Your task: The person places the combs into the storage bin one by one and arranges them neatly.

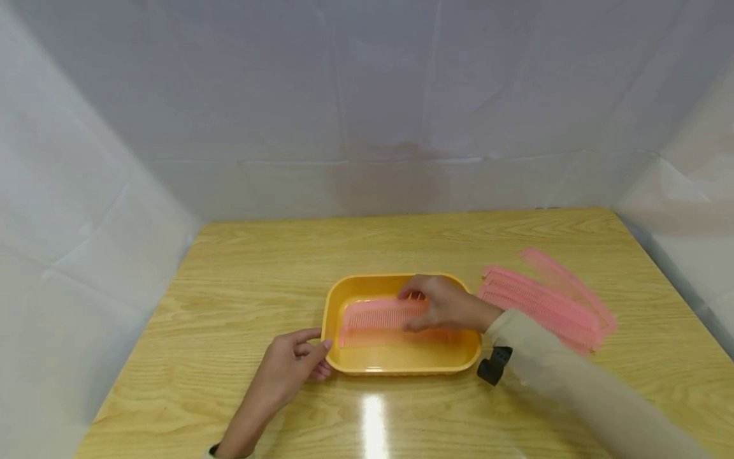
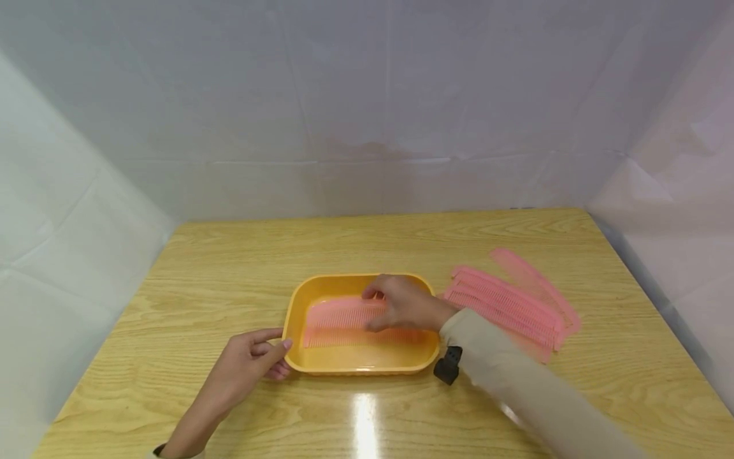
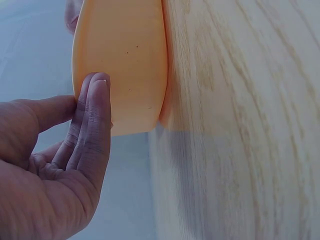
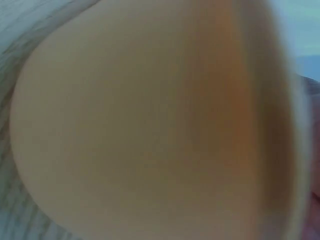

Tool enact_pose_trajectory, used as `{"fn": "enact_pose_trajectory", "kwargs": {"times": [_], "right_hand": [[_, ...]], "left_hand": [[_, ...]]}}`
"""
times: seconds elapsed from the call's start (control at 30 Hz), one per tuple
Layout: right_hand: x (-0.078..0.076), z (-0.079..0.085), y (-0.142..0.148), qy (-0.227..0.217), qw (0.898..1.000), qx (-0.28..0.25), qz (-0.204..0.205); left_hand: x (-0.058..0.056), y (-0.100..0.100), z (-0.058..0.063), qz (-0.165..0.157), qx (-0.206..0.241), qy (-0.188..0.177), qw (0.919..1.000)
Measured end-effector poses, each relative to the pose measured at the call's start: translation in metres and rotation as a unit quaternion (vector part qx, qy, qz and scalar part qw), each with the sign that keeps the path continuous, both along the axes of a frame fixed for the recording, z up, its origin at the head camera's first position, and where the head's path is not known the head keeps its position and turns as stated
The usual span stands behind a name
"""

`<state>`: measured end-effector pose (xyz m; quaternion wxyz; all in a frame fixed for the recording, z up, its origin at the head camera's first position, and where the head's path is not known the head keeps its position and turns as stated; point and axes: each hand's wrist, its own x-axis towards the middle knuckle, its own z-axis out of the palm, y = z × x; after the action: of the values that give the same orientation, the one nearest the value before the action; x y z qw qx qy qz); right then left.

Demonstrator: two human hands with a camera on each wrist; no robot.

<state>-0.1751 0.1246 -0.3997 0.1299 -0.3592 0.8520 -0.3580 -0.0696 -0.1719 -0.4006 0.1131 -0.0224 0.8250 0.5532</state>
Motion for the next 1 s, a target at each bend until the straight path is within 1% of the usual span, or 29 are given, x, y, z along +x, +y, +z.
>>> {"fn": "enact_pose_trajectory", "kwargs": {"times": [0.27,0.5,0.67,0.8,1.0], "right_hand": [[-0.001,-0.01,-0.006,0.021,0.999,0.014,0.022],[0.003,-0.013,-0.011,0.008,0.999,0.042,0.012],[0.004,-0.015,-0.013,0.01,0.998,0.054,0.012],[0.005,-0.015,-0.013,0.008,0.998,0.055,0.007],[0.004,-0.009,-0.01,0.018,0.999,0.036,0.003]], "left_hand": [[0.0,0.0,0.0,0.002,0.002,-0.002,1.0],[0.0,0.001,0.0,0.004,-0.001,-0.005,1.0],[0.0,0.001,0.0,0.007,-0.001,-0.009,0.9999],[-0.001,0.001,0.0,0.009,-0.001,-0.01,0.9999],[-0.001,0.0,-0.001,0.005,0.0,-0.006,1.0]]}}
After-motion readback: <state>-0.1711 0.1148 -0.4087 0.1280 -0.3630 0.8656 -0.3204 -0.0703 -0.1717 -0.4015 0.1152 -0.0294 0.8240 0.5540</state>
